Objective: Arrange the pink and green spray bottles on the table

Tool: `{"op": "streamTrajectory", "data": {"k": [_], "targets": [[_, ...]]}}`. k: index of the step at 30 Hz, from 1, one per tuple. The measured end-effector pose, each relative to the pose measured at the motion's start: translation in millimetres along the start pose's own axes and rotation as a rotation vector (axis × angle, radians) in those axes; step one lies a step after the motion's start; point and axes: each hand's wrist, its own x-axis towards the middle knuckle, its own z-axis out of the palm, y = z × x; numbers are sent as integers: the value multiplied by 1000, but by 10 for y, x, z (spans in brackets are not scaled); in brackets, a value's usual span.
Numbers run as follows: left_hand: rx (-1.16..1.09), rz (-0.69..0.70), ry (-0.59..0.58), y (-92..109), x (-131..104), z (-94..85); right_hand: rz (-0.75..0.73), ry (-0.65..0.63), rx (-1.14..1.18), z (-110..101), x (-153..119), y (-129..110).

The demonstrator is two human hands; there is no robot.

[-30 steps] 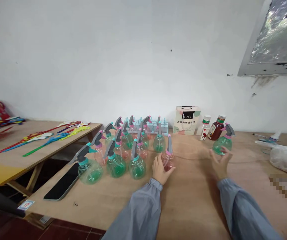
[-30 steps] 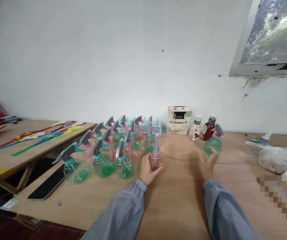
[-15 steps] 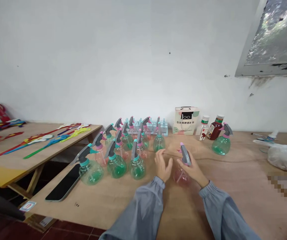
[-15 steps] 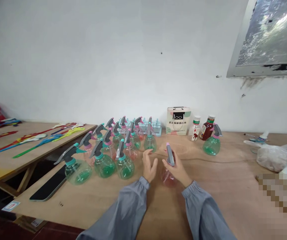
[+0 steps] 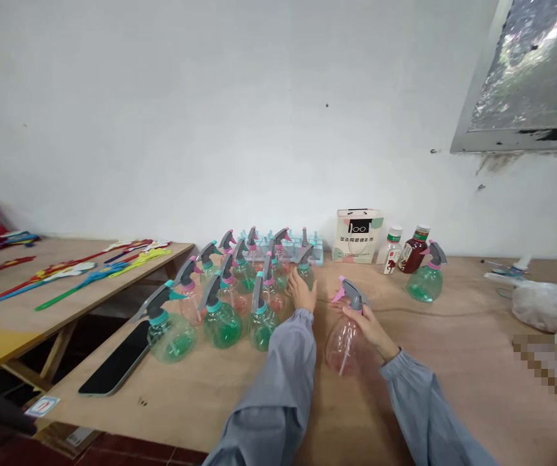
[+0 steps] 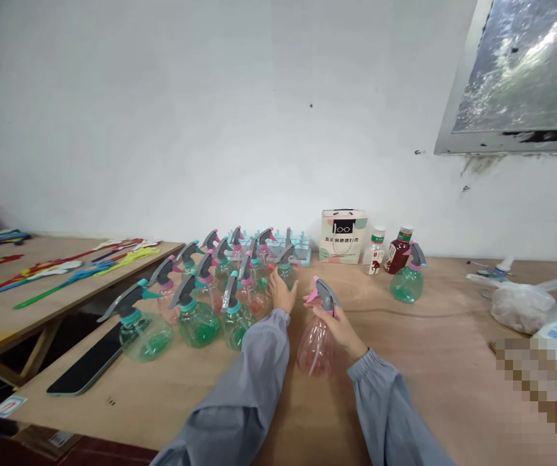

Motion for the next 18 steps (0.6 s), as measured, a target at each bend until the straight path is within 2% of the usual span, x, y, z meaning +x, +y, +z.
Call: {"op": "streamTrajectory", "data": {"k": [3,6,9,12,18], "targets": [[37,-18,-38,-19,-154,-95,82,-71,201,117,-23,-71],[-28,18,-75,-85,-349,-175,138,-96,295,225,-54,-118],[-147,49,-138,-166,-505,-235,169,-13,281,292,-75,-92],[-201,66,-128,-221,-596,-275,158,78,232,312,-83,-40],[-148,108,-114,-295,-666,-265,156,-121,224,297,-96,-55]]}}
